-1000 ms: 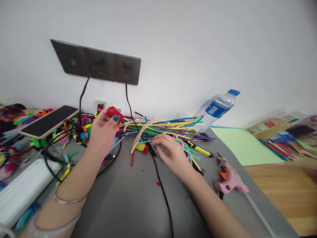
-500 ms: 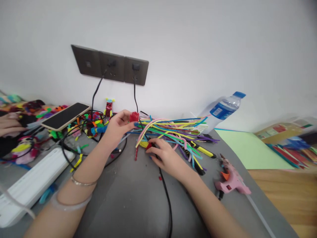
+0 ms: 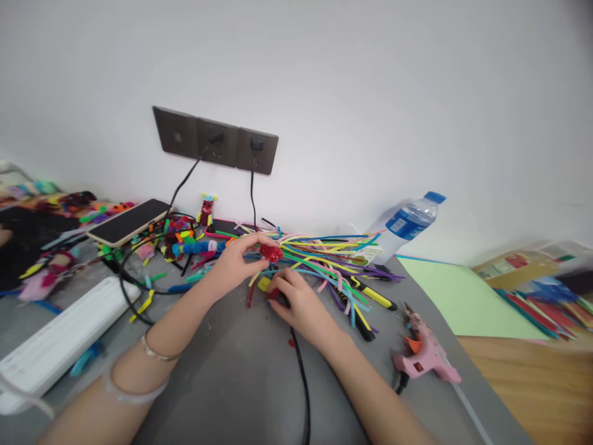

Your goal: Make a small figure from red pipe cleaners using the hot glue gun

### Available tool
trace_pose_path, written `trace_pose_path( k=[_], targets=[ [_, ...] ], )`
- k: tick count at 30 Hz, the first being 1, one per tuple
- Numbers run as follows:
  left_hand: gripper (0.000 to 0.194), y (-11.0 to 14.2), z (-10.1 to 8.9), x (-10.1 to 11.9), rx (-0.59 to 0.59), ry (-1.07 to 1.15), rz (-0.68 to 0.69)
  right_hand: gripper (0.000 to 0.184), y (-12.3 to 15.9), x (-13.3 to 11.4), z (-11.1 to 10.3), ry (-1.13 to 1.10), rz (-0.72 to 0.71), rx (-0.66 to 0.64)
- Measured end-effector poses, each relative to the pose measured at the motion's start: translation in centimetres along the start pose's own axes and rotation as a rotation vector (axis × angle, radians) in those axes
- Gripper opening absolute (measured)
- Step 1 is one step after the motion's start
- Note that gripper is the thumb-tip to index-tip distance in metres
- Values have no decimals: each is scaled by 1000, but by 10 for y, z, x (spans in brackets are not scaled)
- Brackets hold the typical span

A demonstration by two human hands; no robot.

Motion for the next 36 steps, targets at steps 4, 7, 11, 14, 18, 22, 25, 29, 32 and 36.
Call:
trace_pose_path(
  k=[4,7,11,14,18,22,25,29,32,36],
  targets=[
    [32,0,1,-2,-19,-67,24,22,-2,1,6,-8,40,31],
    [28,0,3,-2,-47,-146,72,22,-2,5,3,-40,81,72],
    [32,0,0,-4,-25,-174,84,16,-2,18,-18,-214,125,151],
    [31,0,-2,-5,-3,-153,65,19,-1,32,-42,-307,141,246],
    [30,1,1,-3,-2,-151,47,22,1,32,-71,-268,39,379],
    [27,3,7,1,-41,-172,39,30,1,20,-74,-243,-77,386],
    [27,4,11,2,-67,-191,41,31,1,19,-70,-235,-65,376],
    [27,6,17,2,-61,-186,19,26,2,17,-67,-251,-40,380],
    [27,8,20,4,4,-170,44,23,3,12,-67,-246,-58,406],
    [28,11,23,8,70,-170,72,23,3,6,-69,-225,-93,442]
  ],
)
Point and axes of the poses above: each hand's wrist, its own y-axis away from the middle knuckle, its own z-axis out of the palm, x = y × z, the point moved 6 cm from there along -y, towards the middle knuckle, and after that the axes turned 1 degree about z, right-handed, at the moved point
